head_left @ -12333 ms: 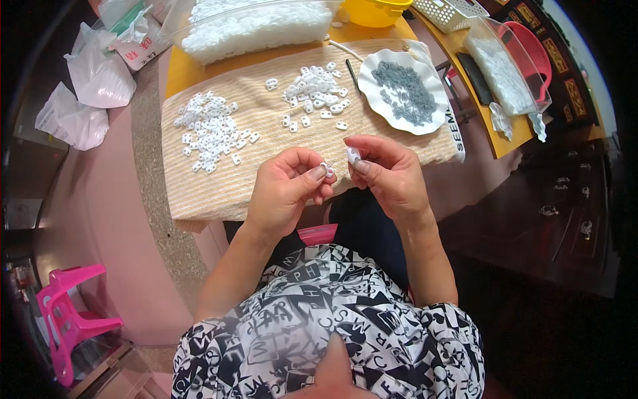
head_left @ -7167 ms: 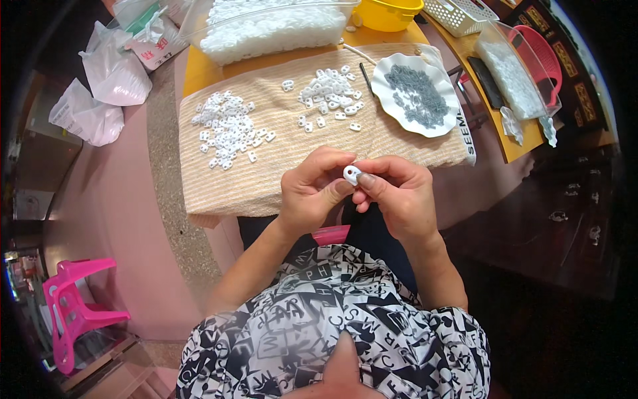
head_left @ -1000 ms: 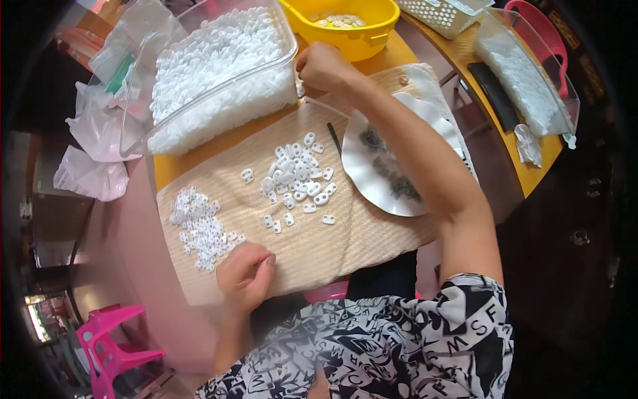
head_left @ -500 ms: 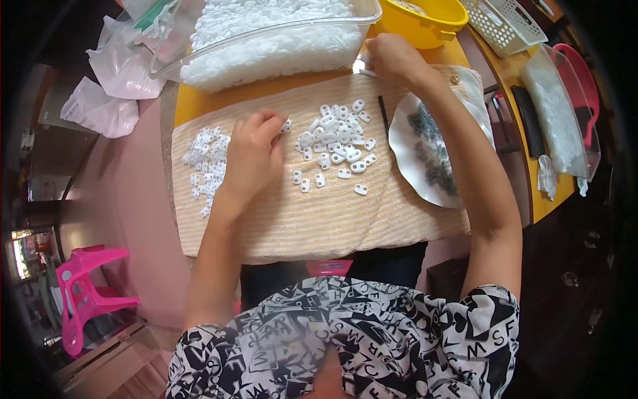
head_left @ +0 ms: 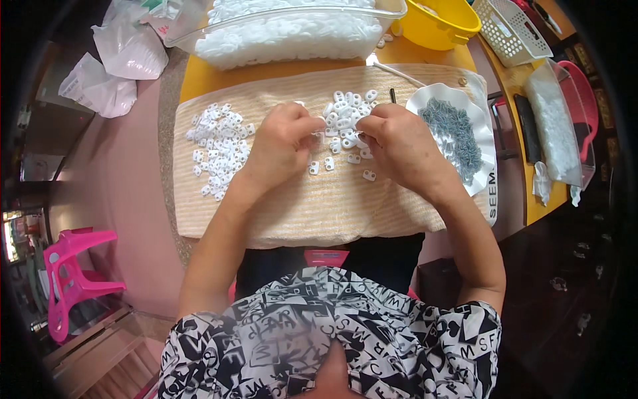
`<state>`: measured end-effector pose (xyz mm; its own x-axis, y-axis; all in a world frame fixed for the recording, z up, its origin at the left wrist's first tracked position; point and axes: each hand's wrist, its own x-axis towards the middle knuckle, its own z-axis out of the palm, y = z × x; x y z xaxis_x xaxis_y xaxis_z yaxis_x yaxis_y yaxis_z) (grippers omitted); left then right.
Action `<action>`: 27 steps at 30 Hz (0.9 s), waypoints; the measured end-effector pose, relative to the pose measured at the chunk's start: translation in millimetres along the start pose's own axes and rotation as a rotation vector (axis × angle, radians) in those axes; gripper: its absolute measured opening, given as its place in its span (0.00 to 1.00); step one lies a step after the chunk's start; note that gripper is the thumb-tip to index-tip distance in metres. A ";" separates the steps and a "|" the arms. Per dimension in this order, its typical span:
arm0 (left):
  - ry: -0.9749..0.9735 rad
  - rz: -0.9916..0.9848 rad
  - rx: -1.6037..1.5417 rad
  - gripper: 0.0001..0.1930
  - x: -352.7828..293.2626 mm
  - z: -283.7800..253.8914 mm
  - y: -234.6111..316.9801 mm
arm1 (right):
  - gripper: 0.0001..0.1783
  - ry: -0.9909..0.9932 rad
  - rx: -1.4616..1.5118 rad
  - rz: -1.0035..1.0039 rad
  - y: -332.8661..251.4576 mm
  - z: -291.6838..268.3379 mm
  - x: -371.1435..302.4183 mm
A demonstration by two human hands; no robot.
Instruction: Assembling small white plastic components by inserting tiny grey pieces into them at a manufacturing workbench.
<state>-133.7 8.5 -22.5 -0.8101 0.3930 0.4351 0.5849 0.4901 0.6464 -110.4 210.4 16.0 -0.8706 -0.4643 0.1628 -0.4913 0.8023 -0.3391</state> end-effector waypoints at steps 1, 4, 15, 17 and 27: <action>-0.099 0.088 0.078 0.09 -0.5 -1.4 -1.5 | 0.04 0.037 0.013 0.013 0.0 1.7 -2.2; -0.199 0.163 0.132 0.09 -2.9 1.7 -3.5 | 0.04 0.110 -0.020 0.061 -0.6 3.0 -9.6; -0.068 -0.007 0.005 0.06 -6.4 -3.9 -1.0 | 0.08 0.236 -0.024 0.416 43.7 -10.0 -84.5; -0.007 -0.175 -0.193 0.06 -16.3 -8.6 4.6 | 0.07 0.291 -0.024 0.374 47.0 -3.1 -86.1; 0.117 -0.882 -1.538 0.06 -78.5 -38.9 42.3 | 0.03 0.520 0.155 0.388 38.0 -4.7 -89.9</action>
<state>-47.0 -31.9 -4.9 -0.8714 0.3549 -0.3387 -0.4906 -0.6237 0.6085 -51.0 284.5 -7.1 -0.9019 0.1197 0.4151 -0.1646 0.7932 -0.5863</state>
